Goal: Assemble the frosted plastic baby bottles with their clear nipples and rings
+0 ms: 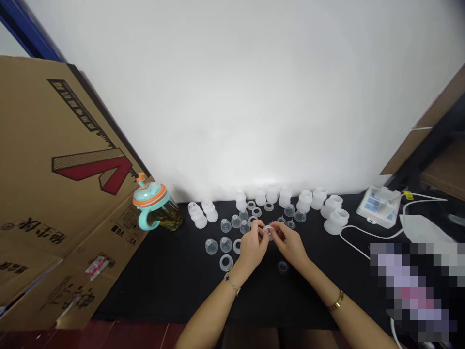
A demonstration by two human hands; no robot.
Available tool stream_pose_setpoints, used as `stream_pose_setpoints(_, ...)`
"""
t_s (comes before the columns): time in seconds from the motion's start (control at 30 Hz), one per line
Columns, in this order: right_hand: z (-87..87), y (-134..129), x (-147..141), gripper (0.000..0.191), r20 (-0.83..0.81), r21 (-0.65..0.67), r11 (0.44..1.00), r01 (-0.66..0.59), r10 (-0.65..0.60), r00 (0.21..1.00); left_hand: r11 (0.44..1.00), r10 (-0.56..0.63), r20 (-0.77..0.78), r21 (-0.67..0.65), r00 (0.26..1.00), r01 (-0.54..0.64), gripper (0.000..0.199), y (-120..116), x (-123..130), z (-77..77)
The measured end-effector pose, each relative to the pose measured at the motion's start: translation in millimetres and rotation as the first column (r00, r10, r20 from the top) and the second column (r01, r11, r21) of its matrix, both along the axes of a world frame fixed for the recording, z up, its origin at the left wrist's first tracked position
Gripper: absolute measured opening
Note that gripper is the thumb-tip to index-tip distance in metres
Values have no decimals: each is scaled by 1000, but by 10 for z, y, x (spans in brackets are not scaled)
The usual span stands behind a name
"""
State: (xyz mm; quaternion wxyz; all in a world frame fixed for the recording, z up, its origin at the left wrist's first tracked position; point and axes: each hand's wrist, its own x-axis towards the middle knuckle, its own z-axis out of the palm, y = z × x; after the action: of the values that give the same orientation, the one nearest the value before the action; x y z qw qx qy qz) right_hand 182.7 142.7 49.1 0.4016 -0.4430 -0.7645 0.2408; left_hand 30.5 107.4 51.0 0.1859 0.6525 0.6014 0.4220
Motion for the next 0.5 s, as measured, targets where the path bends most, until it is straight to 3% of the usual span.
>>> stream_pose_setpoints(0.13, -37, 10, 9, 28, 69, -4, 1000, 10, -9, 998, 999, 32, -25, 36, 999, -32, 17, -8, 4, 21)
stream_pose_setpoints(0.33, -42, 20, 8, 29, 101, -3, 1000, 4, -3, 995, 991, 0, -148, 132, 989, 20, 22, 18, -24, -3)
stream_pose_setpoints(0.5, -30, 13, -12, 28, 65, -33, 999, 0, 2, 998, 998, 54, -73, 36, 996, -51, 24, 13, -18, 18)
